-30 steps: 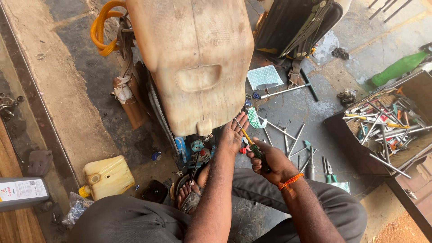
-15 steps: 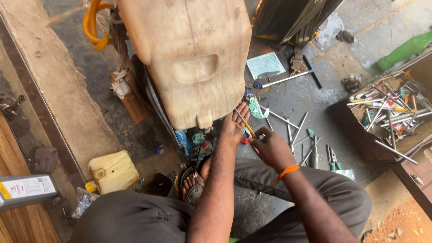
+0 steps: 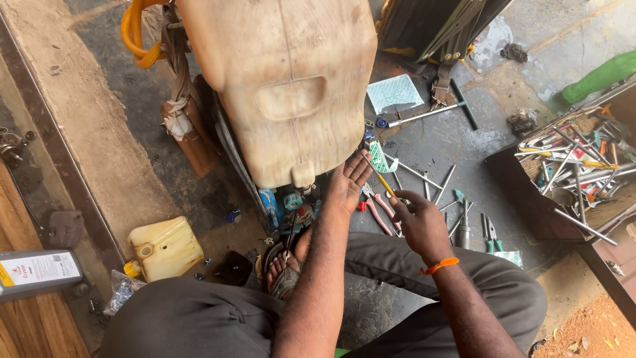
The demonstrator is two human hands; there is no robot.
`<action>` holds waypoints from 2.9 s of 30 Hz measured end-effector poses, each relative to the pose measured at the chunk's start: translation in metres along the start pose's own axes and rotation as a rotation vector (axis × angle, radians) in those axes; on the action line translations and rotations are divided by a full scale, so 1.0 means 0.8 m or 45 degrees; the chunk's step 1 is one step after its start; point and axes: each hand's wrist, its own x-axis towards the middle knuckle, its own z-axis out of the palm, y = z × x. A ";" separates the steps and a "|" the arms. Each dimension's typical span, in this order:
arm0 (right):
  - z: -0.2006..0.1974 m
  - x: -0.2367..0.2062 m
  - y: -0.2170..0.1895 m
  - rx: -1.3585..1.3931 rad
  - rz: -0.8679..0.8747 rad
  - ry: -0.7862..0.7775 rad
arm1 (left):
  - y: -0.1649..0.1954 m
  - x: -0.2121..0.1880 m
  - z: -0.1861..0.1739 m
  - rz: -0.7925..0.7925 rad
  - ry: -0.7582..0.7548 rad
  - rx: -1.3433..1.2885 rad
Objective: The person sits on the floor and repairs a small engine attached to a large plastic tank. They use a screwdriver to adjust a carburetor component and then use a wrench to tighten a fitting on the engine.
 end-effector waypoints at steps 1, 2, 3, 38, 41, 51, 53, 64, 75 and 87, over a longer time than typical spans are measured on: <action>0.000 -0.001 -0.002 -0.109 -0.080 0.056 | 0.000 -0.001 0.000 -0.017 0.010 -0.008; 0.001 -0.002 -0.003 -0.218 -0.161 0.111 | 0.000 -0.001 0.000 -0.020 0.012 -0.022; 0.003 -0.002 -0.004 -0.222 -0.200 0.140 | 0.000 -0.001 0.000 -0.020 0.012 -0.035; -0.015 0.015 -0.012 0.385 0.088 -0.137 | -0.018 0.004 -0.036 -0.286 -0.278 0.492; -0.008 -0.018 -0.015 -0.188 -0.267 0.195 | -0.036 0.013 -0.024 -0.186 -0.054 0.627; -0.024 0.018 0.014 1.350 0.315 -0.652 | -0.013 -0.012 -0.022 -0.444 -0.532 0.513; -0.022 0.008 0.012 1.036 0.375 -0.489 | -0.016 -0.010 -0.021 -0.414 -0.393 0.630; -0.015 0.023 0.033 1.169 0.164 -0.536 | -0.022 -0.009 -0.018 -0.481 -0.426 0.397; -0.016 0.026 0.045 1.538 0.277 -0.702 | -0.036 -0.016 -0.007 -0.375 -0.280 0.454; -0.026 -0.001 -0.004 0.270 0.085 -0.101 | -0.042 -0.013 0.000 -0.341 -0.107 0.640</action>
